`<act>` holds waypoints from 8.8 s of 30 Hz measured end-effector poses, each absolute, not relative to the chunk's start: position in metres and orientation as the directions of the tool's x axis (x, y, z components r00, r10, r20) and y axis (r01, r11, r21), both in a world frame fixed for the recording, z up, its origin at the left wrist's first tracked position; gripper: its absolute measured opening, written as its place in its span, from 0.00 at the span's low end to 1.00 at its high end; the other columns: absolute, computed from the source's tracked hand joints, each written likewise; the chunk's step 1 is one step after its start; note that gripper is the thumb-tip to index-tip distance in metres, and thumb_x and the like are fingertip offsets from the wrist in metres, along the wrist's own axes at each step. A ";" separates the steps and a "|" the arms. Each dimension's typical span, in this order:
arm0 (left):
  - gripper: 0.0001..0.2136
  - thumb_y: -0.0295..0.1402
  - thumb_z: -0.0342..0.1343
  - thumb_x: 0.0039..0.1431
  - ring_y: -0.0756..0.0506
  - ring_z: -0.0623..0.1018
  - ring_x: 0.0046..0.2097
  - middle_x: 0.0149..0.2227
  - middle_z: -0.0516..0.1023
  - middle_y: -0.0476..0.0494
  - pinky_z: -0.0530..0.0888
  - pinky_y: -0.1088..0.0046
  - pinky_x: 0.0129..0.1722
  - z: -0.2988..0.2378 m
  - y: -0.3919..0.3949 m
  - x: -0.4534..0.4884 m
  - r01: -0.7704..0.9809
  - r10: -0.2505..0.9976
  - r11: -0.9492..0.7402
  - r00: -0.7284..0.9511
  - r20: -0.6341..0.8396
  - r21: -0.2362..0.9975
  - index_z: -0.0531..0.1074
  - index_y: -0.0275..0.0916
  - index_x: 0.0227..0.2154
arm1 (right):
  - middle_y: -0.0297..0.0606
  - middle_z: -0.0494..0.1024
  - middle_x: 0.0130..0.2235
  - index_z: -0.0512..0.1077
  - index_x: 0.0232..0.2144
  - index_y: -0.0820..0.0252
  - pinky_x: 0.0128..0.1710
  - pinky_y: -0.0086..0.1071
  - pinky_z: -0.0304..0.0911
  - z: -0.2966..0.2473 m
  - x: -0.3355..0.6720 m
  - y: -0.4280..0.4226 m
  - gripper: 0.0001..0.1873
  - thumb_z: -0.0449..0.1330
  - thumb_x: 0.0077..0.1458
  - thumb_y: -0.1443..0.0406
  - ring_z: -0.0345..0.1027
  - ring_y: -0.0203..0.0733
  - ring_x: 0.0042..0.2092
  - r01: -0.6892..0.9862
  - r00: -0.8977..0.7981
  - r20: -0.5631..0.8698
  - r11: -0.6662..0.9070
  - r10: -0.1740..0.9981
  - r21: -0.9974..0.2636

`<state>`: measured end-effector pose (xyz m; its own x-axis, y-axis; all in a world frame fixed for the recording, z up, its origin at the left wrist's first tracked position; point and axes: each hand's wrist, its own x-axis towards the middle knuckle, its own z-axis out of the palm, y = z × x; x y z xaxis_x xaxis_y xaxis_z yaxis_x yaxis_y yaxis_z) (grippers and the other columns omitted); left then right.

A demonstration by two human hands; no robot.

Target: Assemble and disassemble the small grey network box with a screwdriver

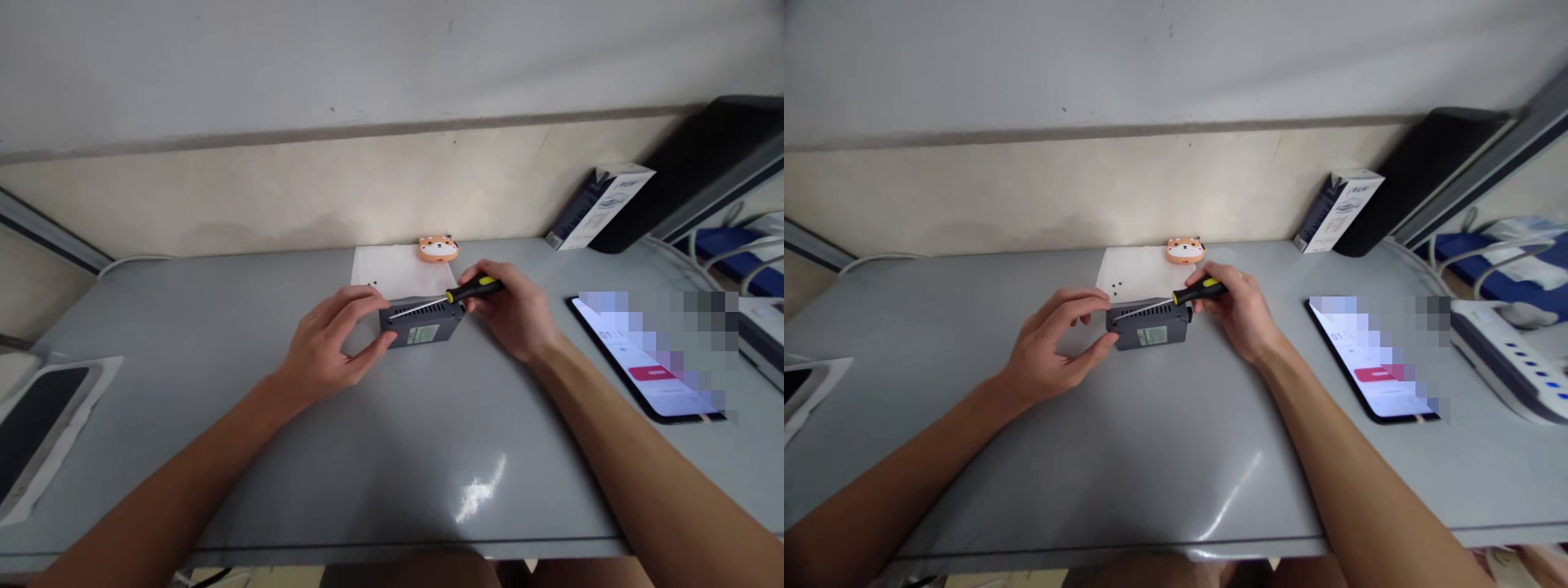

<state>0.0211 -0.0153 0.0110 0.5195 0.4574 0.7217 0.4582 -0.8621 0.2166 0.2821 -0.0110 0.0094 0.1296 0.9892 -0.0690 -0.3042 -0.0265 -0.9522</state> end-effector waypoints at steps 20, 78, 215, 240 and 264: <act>0.03 0.29 0.59 0.71 0.48 0.78 0.33 0.41 0.83 0.44 0.75 0.70 0.37 0.019 -0.009 0.017 0.494 0.254 -0.856 0.657 0.710 -0.151 0.72 0.43 0.41 | 0.34 0.74 0.26 0.80 0.32 0.55 0.24 0.32 0.47 0.004 0.281 -0.007 0.16 0.64 0.59 0.50 0.54 0.34 0.25 -0.212 0.218 -0.049 -0.002 0.975 -0.977; 0.03 0.31 0.51 0.76 0.45 0.83 0.53 0.54 0.82 0.40 0.80 0.71 0.48 0.012 -0.009 0.018 0.396 0.584 -0.810 0.612 0.533 0.432 0.69 0.43 0.46 | 0.34 0.71 0.21 0.64 0.18 0.57 0.15 0.27 0.43 0.031 0.301 -0.005 0.13 0.58 0.52 0.67 0.47 0.28 0.16 -0.516 0.516 -0.147 0.169 0.844 -0.840; 0.24 0.44 0.67 0.59 0.37 0.78 0.59 0.58 0.78 0.41 0.74 0.55 0.61 0.028 0.005 0.033 0.468 0.764 -0.434 0.644 0.039 0.770 0.74 0.46 0.57 | 0.31 0.71 0.20 0.75 0.25 0.58 0.20 0.28 0.48 0.002 0.295 0.005 0.20 0.63 0.56 0.48 0.56 0.31 0.20 -0.420 0.464 -0.176 0.040 0.868 -0.907; 0.21 0.54 0.55 0.66 0.40 0.81 0.49 0.48 0.85 0.46 0.76 0.67 0.47 0.050 0.001 0.032 0.608 0.807 -0.324 0.577 -0.123 0.725 0.83 0.46 0.48 | 0.35 0.74 0.23 0.69 0.17 0.59 0.15 0.25 0.49 0.025 0.291 -0.005 0.11 0.61 0.47 0.62 0.56 0.28 0.18 -0.522 0.473 -0.116 0.172 0.873 -0.835; 0.07 0.30 0.53 0.68 0.47 0.80 0.37 0.37 0.83 0.46 0.78 0.69 0.39 0.034 0.005 0.036 0.397 0.737 -0.673 0.432 0.520 0.623 0.76 0.41 0.38 | 0.35 0.74 0.24 0.72 0.21 0.58 0.18 0.27 0.49 0.014 0.278 -0.010 0.15 0.65 0.53 0.55 0.57 0.29 0.20 -0.422 0.368 -0.072 0.098 0.927 -0.901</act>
<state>0.0360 0.0053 0.0338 0.4318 0.7367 0.5204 0.3974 -0.6733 0.6234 0.2778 -0.0100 0.0143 0.3677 0.9272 -0.0718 -0.4221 0.0976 -0.9013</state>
